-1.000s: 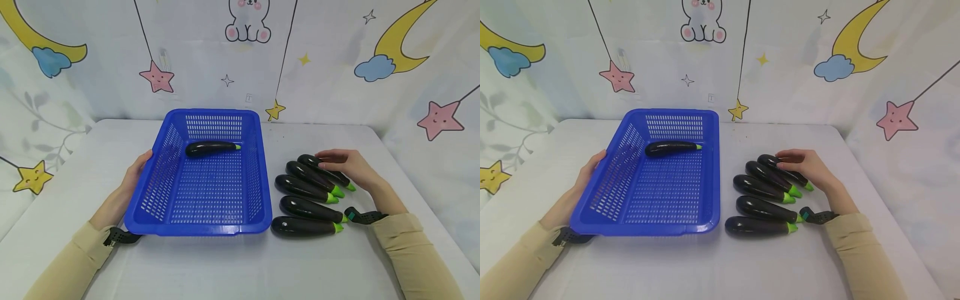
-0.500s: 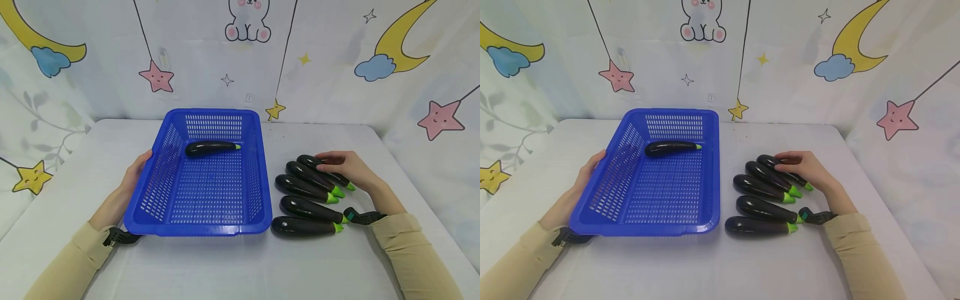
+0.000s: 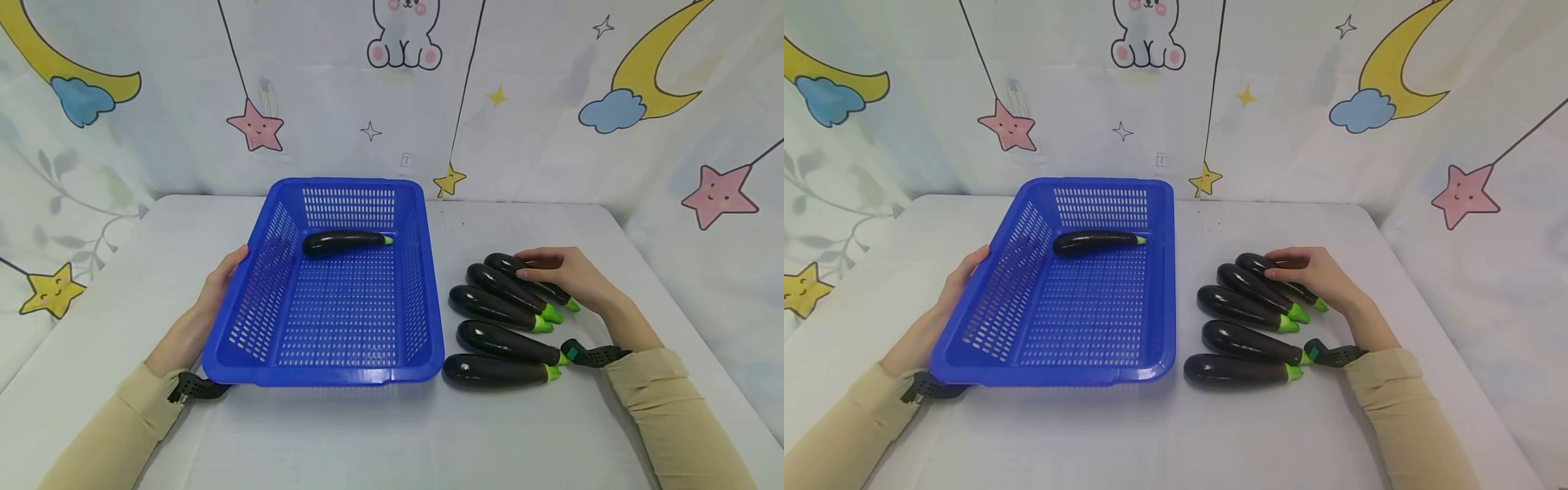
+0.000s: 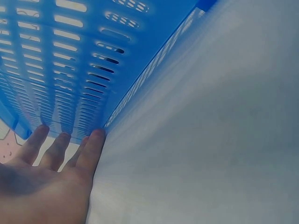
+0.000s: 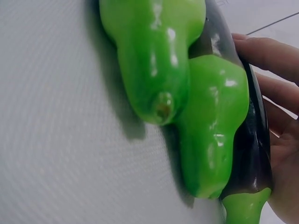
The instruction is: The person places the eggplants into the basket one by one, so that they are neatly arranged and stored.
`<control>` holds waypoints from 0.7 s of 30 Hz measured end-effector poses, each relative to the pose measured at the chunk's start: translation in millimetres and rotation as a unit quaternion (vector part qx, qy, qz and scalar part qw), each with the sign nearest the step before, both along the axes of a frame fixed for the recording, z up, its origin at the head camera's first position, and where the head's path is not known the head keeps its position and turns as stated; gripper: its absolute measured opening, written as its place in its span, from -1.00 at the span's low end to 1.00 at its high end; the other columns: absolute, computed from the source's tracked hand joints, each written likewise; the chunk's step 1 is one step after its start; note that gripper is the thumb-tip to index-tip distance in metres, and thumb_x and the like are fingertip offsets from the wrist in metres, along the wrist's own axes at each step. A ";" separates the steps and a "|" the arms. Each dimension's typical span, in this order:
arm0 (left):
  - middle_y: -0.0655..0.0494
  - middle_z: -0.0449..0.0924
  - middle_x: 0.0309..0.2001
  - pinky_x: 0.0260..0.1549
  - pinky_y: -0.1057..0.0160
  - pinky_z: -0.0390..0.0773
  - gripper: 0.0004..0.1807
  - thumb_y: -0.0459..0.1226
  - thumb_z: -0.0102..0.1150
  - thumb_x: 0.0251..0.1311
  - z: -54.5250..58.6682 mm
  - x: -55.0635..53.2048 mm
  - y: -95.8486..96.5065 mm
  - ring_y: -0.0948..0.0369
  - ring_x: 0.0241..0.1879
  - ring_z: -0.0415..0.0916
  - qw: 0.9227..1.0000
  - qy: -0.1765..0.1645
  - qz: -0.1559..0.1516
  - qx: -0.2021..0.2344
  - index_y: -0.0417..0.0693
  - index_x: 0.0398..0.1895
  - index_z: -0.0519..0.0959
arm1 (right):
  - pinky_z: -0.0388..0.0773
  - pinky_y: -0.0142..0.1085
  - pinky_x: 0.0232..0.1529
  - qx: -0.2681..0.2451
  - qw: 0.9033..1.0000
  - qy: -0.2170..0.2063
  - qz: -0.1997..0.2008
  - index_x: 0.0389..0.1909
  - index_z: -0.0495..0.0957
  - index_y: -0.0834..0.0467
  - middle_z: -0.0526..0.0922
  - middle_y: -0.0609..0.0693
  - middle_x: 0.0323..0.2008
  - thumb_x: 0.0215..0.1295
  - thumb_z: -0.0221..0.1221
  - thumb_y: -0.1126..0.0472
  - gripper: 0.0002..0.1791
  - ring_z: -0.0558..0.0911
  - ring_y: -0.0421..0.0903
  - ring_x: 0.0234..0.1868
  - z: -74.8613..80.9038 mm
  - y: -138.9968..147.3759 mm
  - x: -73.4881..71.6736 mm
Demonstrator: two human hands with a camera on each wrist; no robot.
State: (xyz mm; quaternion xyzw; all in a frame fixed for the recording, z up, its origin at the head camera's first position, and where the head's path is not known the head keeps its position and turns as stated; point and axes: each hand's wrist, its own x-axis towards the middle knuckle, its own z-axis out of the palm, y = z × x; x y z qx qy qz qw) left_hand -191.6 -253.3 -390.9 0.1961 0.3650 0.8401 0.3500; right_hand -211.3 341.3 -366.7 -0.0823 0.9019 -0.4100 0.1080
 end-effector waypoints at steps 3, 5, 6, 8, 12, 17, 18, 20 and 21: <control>0.06 0.60 0.04 -0.11 0.31 0.62 -0.44 0.05 -0.52 0.56 1.5 1.8 -0.2 0.22 -0.03 0.59 1.000 0.006 0.011 -0.025 0.03 0.35 0.34 | 0.46 -0.60 0.01 -0.001 1.000 -0.001 0.003 0.28 0.51 0.10 0.55 0.12 0.27 0.31 0.31 -0.08 -0.41 0.54 -0.40 0.08 0.3 0.0 0.3; 0.07 0.59 0.04 -0.10 0.31 0.62 -0.44 0.05 -0.52 0.56 1.8 2.1 -0.3 0.23 -0.02 0.58 0.999 0.008 0.012 -0.029 0.04 0.36 0.33 | 0.47 -0.60 0.01 -0.004 1.000 -0.001 0.004 0.28 0.51 0.11 0.55 0.13 0.26 0.31 0.31 -0.08 -0.41 0.55 -0.40 0.08 0.3 -0.1 0.4; 0.06 0.59 0.04 -0.10 0.31 0.61 -0.44 0.05 -0.52 0.56 1.7 2.0 -0.3 0.22 -0.02 0.58 1.000 0.007 0.012 -0.028 0.04 0.37 0.32 | 0.47 -0.60 0.01 -0.004 1.000 -0.002 0.004 0.27 0.52 0.10 0.55 0.12 0.26 0.31 0.31 -0.08 -0.41 0.55 -0.40 0.07 0.3 -0.1 0.4; 0.06 0.58 0.05 -0.09 0.31 0.61 -0.44 0.04 -0.53 0.56 1.5 1.8 -0.4 0.22 -0.02 0.58 1.000 0.008 0.010 -0.026 0.04 0.37 0.32 | 0.47 -0.60 0.01 -0.004 1.000 -0.002 0.004 0.27 0.52 0.10 0.55 0.12 0.26 0.32 0.31 -0.08 -0.42 0.55 -0.40 0.07 0.2 -0.1 0.5; 0.07 0.58 0.06 -0.07 0.31 0.60 -0.44 0.04 -0.55 0.56 1.6 1.9 -0.2 0.22 0.01 0.57 1.000 0.011 0.011 -0.025 0.05 0.38 0.31 | 0.47 -0.60 0.01 -0.004 1.000 0.000 0.004 0.27 0.52 0.10 0.55 0.12 0.26 0.32 0.30 -0.08 -0.42 0.55 -0.39 0.07 0.2 -0.2 0.7; 0.08 0.57 0.06 -0.07 0.32 0.60 -0.43 0.04 -0.56 0.56 2.9 2.9 0.5 0.23 0.00 0.57 0.999 0.023 0.016 -0.036 0.06 0.40 0.29 | 0.47 -0.59 0.01 -0.003 1.000 0.003 0.001 0.28 0.52 0.10 0.56 0.12 0.25 0.32 0.31 -0.07 -0.42 0.56 -0.38 0.07 1.8 -0.8 1.2; 0.07 0.57 0.06 -0.08 0.32 0.61 -0.43 0.04 -0.58 0.56 2.8 2.8 0.6 0.23 0.00 0.58 0.999 0.024 0.015 -0.033 0.05 0.40 0.30 | 0.47 -0.59 0.00 -0.001 1.000 0.004 0.000 0.28 0.52 0.10 0.56 0.12 0.25 0.32 0.31 -0.08 -0.42 0.56 -0.38 0.06 2.1 -0.8 1.3; 0.05 0.59 0.04 -0.11 0.33 0.62 -0.40 0.02 -0.63 0.56 2.4 2.2 0.7 0.22 -0.03 0.59 1.000 0.019 0.008 -0.017 0.02 0.38 0.31 | 0.47 -0.59 0.00 0.002 1.000 0.006 -0.002 0.28 0.52 0.10 0.56 0.12 0.25 0.32 0.31 -0.08 -0.42 0.56 -0.38 0.06 2.8 -0.8 1.5; 0.04 0.60 0.03 -0.12 0.33 0.62 -0.40 0.02 -0.64 0.56 1.9 1.9 0.8 0.21 -0.04 0.60 1.000 0.016 0.004 -0.009 0.01 0.38 0.32 | 0.47 -0.59 0.00 0.003 1.000 0.006 -0.006 0.28 0.52 0.10 0.56 0.11 0.25 0.31 0.31 -0.07 -0.42 0.56 -0.39 0.06 3.1 -1.0 1.6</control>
